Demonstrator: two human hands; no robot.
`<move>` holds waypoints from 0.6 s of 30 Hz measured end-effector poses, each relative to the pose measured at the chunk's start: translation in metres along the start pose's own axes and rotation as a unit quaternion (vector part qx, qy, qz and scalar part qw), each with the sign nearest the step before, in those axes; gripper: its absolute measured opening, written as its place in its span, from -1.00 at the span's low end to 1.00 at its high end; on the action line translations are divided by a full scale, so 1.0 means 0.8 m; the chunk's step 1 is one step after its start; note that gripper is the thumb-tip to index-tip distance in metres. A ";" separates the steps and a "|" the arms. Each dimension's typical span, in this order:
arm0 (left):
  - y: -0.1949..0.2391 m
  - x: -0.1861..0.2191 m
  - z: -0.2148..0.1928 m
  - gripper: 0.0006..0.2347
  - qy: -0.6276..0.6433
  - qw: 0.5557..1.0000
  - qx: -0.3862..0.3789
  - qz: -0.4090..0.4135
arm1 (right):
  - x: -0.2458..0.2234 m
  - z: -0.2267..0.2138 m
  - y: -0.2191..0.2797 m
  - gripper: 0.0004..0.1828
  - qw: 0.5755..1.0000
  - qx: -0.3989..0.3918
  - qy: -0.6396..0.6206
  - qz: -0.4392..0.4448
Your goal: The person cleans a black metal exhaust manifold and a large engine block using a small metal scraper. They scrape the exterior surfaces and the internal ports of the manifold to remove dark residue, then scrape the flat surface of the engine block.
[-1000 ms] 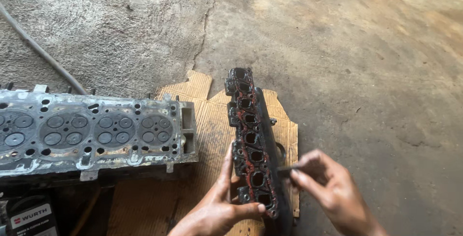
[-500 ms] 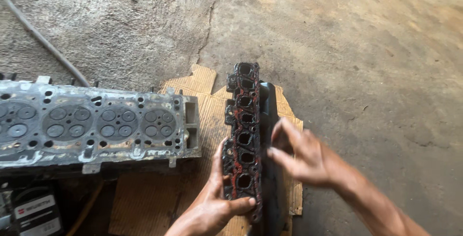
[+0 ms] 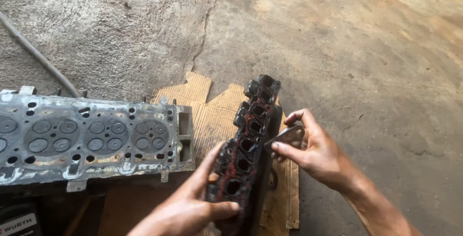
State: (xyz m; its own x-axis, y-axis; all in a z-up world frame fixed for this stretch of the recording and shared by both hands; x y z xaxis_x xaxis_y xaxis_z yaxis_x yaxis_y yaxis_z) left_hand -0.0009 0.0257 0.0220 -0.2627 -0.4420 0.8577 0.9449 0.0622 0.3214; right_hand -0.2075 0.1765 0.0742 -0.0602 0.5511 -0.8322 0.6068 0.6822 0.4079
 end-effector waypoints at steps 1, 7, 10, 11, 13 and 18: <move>0.002 0.005 -0.003 0.06 -0.061 0.998 0.018 0.007 | 0.000 0.002 -0.004 -0.72 1.000 0.005 -0.009 0.003; 0.015 0.051 0.022 0.04 -0.265 0.960 0.095 0.017 | -0.018 0.013 -0.011 -0.77 0.998 0.008 0.008 0.057; 0.018 0.059 0.030 0.00 -0.271 0.958 0.094 -0.019 | -0.027 0.005 -0.013 -0.80 0.998 0.023 0.046 0.037; 0.016 0.061 0.031 0.01 -0.269 0.958 0.095 -0.006 | -0.027 0.001 -0.011 -0.80 0.997 0.030 0.066 0.019; 0.011 0.065 0.030 0.01 -0.265 0.959 0.096 0.020 | -0.018 0.004 -0.005 -0.81 0.991 0.033 0.103 0.074; 0.008 0.062 0.024 0.00 -0.300 0.946 0.114 -0.045 | -0.015 0.026 -0.001 -0.76 0.997 0.047 0.061 -0.008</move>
State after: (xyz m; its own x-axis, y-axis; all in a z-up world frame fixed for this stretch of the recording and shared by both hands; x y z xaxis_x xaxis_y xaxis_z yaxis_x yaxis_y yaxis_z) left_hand -0.0113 0.0214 0.0742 -0.4687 0.1293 0.8738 0.8646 0.2700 0.4238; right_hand -0.1908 0.1592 0.0756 -0.1631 0.5992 -0.7838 0.6766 0.6461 0.3531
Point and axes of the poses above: each hand's wrist, its own y-axis away from the middle knuckle, its own z-axis out of the palm, x = y × z, the point moved 3 cm from there along -y, towards the middle knuckle, and after that the axes turned 10 degrees about z, right-handed, at the moved point
